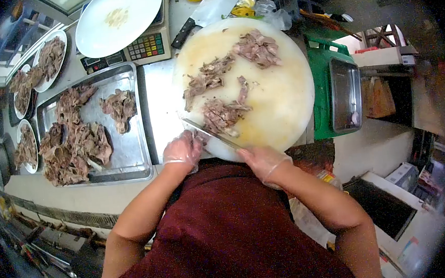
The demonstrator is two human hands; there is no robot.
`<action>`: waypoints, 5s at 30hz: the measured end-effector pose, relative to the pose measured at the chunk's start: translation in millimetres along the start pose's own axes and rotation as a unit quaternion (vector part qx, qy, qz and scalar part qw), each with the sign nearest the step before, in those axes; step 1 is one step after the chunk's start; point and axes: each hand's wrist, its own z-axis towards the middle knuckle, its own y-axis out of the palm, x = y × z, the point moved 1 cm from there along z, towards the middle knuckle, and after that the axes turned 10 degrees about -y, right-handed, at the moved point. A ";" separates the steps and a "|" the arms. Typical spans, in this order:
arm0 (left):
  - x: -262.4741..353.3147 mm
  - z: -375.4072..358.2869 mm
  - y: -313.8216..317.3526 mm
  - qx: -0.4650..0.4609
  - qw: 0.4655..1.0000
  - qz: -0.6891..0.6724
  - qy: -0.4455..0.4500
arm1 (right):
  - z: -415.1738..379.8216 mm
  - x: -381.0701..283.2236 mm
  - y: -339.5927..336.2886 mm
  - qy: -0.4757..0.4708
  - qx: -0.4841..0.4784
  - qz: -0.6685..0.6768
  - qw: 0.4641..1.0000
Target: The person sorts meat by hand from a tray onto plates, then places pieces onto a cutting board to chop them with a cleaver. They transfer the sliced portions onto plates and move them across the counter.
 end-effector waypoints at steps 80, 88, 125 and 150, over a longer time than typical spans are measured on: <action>53.7 130.9 -224.1 0.362 0.851 0.003 0.382 | -24.7 44.2 -43.4 0.125 0.282 0.606 0.733; 64.7 89.8 -51.2 0.168 0.919 0.127 0.332 | -38.0 69.7 27.2 0.202 0.214 0.656 0.695; 17.7 57.3 -26.1 0.252 0.921 -0.046 0.295 | -12.9 36.0 -12.2 0.044 0.178 0.090 0.979; 7.7 21.6 -13.0 0.131 0.986 0.009 0.101 | -25.6 -19.3 -4.9 0.072 0.064 0.028 0.995</action>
